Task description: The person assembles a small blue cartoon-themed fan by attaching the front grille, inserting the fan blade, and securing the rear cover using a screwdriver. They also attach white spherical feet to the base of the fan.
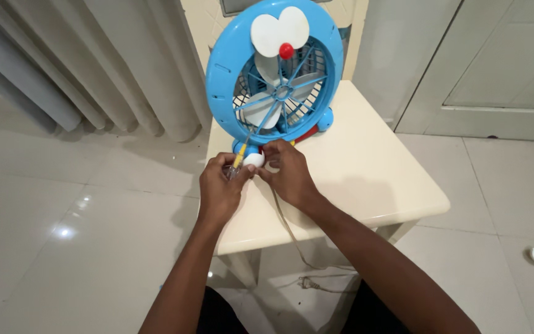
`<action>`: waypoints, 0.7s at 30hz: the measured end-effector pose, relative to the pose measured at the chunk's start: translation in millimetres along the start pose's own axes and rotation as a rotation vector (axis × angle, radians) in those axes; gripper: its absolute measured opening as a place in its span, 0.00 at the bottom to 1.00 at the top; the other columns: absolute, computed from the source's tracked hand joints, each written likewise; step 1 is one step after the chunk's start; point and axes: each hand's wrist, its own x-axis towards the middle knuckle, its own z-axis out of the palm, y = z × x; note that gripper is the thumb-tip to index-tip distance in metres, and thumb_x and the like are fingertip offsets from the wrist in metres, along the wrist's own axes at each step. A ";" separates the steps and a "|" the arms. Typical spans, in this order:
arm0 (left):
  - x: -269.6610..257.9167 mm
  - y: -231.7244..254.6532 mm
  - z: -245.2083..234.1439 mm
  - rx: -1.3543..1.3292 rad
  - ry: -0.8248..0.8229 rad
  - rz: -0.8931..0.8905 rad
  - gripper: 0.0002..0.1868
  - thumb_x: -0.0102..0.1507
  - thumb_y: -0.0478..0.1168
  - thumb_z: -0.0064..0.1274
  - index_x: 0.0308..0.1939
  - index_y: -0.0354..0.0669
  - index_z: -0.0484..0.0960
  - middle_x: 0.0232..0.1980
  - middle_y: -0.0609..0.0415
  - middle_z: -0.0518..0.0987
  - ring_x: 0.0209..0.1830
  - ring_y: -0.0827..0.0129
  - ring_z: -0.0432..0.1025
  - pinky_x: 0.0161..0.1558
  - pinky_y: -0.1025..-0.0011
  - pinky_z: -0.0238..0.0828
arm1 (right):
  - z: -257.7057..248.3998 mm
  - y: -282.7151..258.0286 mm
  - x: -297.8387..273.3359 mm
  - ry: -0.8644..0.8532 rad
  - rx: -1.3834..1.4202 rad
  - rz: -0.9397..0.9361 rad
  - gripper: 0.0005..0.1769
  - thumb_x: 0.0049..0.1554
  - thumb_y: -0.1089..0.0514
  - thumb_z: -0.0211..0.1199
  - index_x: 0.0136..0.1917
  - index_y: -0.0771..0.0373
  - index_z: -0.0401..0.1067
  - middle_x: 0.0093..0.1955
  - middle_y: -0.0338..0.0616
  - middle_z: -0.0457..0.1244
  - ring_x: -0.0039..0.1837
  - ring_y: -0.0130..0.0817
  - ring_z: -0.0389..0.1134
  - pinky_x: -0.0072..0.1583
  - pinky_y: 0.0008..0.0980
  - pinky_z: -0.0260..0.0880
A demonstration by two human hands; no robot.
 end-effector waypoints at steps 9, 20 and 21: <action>-7.8 6.9 0.5 -0.138 0.138 -0.004 0.19 0.60 0.39 0.64 0.50 0.31 0.80 0.42 0.49 0.85 0.38 0.74 0.79 0.41 0.75 0.75 | -4.6 -12.7 -2.5 -0.027 0.117 -0.097 0.26 0.55 0.60 0.74 0.63 0.67 0.70 0.56 0.51 0.68 0.57 0.38 0.76 0.56 0.30 0.80; -3.4 -8.9 -2.2 -0.094 0.166 0.111 0.17 0.61 0.37 0.62 0.53 0.32 0.85 0.60 0.48 0.78 0.54 0.68 0.77 0.47 0.72 0.76 | -4.3 -9.8 -6.0 -0.055 -0.141 -0.210 0.20 0.60 0.56 0.65 0.59 0.65 0.59 0.51 0.52 0.72 0.53 0.48 0.75 0.52 0.43 0.74; -3.0 -10.1 -2.0 -0.066 0.163 0.150 0.18 0.61 0.36 0.63 0.53 0.32 0.85 0.59 0.47 0.78 0.54 0.67 0.77 0.47 0.72 0.76 | -4.7 -8.3 -6.3 -0.073 -0.142 -0.214 0.19 0.61 0.56 0.64 0.59 0.64 0.59 0.51 0.52 0.72 0.53 0.49 0.75 0.52 0.44 0.74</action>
